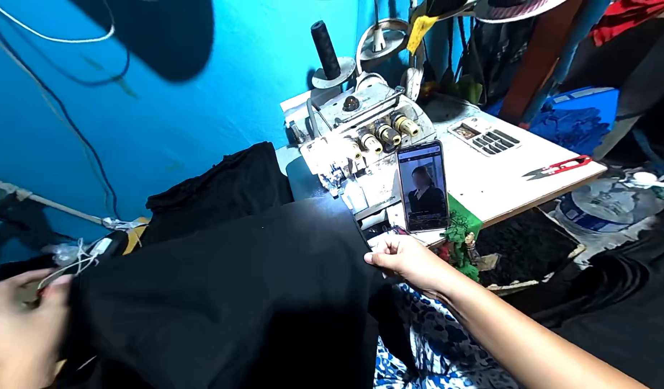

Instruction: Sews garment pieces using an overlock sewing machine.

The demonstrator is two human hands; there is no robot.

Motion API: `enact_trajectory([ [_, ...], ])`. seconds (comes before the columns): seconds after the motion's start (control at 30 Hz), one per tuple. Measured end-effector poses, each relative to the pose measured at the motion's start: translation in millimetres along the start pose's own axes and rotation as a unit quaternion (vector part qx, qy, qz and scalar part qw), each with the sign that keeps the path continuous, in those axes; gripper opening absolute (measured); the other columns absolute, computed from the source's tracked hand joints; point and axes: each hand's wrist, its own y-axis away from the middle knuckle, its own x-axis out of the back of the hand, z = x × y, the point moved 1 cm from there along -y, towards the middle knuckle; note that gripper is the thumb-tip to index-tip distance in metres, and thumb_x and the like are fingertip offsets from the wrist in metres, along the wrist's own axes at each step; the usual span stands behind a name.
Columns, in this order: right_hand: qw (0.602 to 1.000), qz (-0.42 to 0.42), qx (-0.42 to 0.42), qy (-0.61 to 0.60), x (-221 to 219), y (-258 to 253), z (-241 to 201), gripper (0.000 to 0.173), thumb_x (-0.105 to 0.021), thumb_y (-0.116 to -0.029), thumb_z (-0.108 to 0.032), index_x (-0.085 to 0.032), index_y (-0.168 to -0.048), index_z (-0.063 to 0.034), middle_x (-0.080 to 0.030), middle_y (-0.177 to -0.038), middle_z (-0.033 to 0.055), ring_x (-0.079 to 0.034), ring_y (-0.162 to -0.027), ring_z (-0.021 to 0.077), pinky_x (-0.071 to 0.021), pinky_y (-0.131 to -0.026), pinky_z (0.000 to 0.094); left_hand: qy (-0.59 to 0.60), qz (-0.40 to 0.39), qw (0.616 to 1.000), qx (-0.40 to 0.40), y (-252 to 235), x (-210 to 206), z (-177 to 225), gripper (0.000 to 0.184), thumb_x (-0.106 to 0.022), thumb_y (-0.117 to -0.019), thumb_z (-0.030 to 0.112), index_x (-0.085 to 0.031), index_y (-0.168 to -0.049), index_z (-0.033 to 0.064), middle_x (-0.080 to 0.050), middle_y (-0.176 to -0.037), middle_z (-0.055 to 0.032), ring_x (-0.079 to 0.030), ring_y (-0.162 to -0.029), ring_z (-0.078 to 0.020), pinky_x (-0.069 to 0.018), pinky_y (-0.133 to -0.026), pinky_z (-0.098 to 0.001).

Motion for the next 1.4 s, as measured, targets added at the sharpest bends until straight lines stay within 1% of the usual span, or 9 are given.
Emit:
enact_trajectory([
  [0.03, 1.000, -0.007, 0.008, 0.001, -2, -2, -2, 0.017, -0.070, -0.0942, -0.006, -0.058, -0.083, -0.0072, -0.056, -0.064, 0.0009, -0.051, -0.054, 0.0066, -0.0445, -0.053, 0.0211, 0.009, -0.004, 0.998, -0.058, -6, -18, -8, 0.042, -0.054, -0.1043, 0.018, -0.056, -0.129, -0.0164, -0.051, -0.133, -0.0430, -0.047, -0.130, -0.0569, -0.0338, -0.112, -0.0648],
  [0.1, 0.999, -0.007, 0.030, 0.024, -6, -9, -7, 0.010, -0.072, -0.0945, -0.010, -0.062, -0.094, -0.0074, -0.056, -0.067, -0.0004, -0.050, -0.055, 0.0053, -0.0426, -0.053, 0.0202, 0.071, 0.012, 0.987, -0.142, -2, -54, 23, 0.047, -0.052, -0.1049, 0.028, -0.057, -0.128, -0.0130, -0.051, -0.136, -0.0382, -0.043, -0.132, -0.0571, -0.0318, -0.111, -0.0688],
  [0.23, 0.988, 0.007, 0.042, 0.147, -10, -28, -23, 0.030, -0.073, -0.0956, -0.035, -0.066, -0.098, -0.0055, -0.061, -0.079, 0.0036, -0.058, -0.071, 0.0108, -0.0501, -0.068, 0.0314, 0.170, -0.034, 0.957, -0.231, 44, -91, 147, 0.042, -0.051, -0.1038, 0.030, -0.066, -0.121, -0.0050, -0.058, -0.137, -0.0256, -0.048, -0.134, -0.0454, -0.0363, -0.111, -0.0623],
  [0.3, 0.984, 0.020, 0.067, 0.165, -14, -34, -30, 0.032, -0.071, -0.0975, -0.035, -0.066, -0.092, -0.0038, -0.061, -0.079, 0.0059, -0.058, -0.073, 0.0134, -0.0490, -0.070, 0.0355, 0.234, -0.046, 0.940, -0.244, 64, -106, 187, 0.036, -0.053, -0.1028, 0.029, -0.070, -0.117, 0.0008, -0.062, -0.135, -0.0175, -0.052, -0.132, -0.0362, -0.0408, -0.109, -0.0555],
  [0.4, 0.982, 0.079, 0.122, 0.121, -17, -35, -39, 0.020, -0.071, -0.0978, -0.027, -0.072, -0.096, -0.0079, -0.067, -0.081, -0.0004, -0.061, -0.073, 0.0059, -0.0513, -0.070, 0.0268, 0.315, -0.093, 0.920, -0.216, 88, -128, 222, 0.032, -0.054, -0.1032, 0.029, -0.070, -0.119, 0.0072, -0.063, -0.134, -0.0075, -0.056, -0.129, -0.0211, -0.0473, -0.107, -0.0442],
  [0.7, 0.971, 0.140, 0.126, 0.150, -12, -32, -32, 0.024, -0.072, -0.0968, -0.025, -0.066, -0.083, -0.0069, -0.061, -0.072, 0.0013, -0.056, -0.063, 0.0093, -0.0481, -0.062, 0.0291, 0.260, -0.095, 0.938, -0.208, 108, -153, 235, 0.030, -0.054, -0.1033, 0.025, -0.071, -0.121, 0.0081, -0.067, -0.127, -0.0061, -0.060, -0.123, -0.0222, -0.0487, -0.104, -0.0443],
  [0.87, 0.981, 0.093, 0.095, 0.140, -11, -27, -20, 0.025, -0.069, -0.0992, -0.020, -0.066, -0.119, -0.0058, -0.065, -0.074, -0.0011, -0.060, -0.064, 0.0065, -0.0520, -0.063, 0.0260, 0.214, -0.115, 0.943, -0.229, 119, -163, 245, 0.037, -0.049, -0.1055, 0.032, -0.068, -0.130, 0.0123, -0.065, -0.134, -0.0052, -0.055, -0.130, -0.0263, -0.0424, -0.109, -0.0505],
  [1.0, 0.984, 0.073, 0.075, 0.141, -9, -17, -17, 0.019, -0.066, -0.1016, -0.024, -0.071, -0.091, -0.0090, -0.064, -0.070, 0.0007, -0.060, -0.060, 0.0082, -0.0522, -0.057, 0.0263, 0.197, -0.113, 0.950, -0.216, 125, -164, 252, 0.038, -0.051, -0.1046, 0.038, -0.069, -0.132, 0.0188, -0.064, -0.135, -0.0028, -0.053, -0.131, -0.0263, -0.0408, -0.109, -0.0502],
  [1.4, 0.985, 0.071, 0.091, 0.131, -6, -24, -13, 0.023, -0.065, -0.1019, -0.026, -0.069, -0.086, -0.0094, -0.061, -0.065, 0.0013, -0.055, -0.055, 0.0092, -0.0459, -0.052, 0.0249, 0.192, -0.107, 0.953, -0.210, 124, -167, 255, 0.040, -0.050, -0.1048, 0.042, -0.068, -0.135, 0.0232, -0.063, -0.135, -0.0020, -0.052, -0.131, -0.0257, -0.0404, -0.109, -0.0497],
])
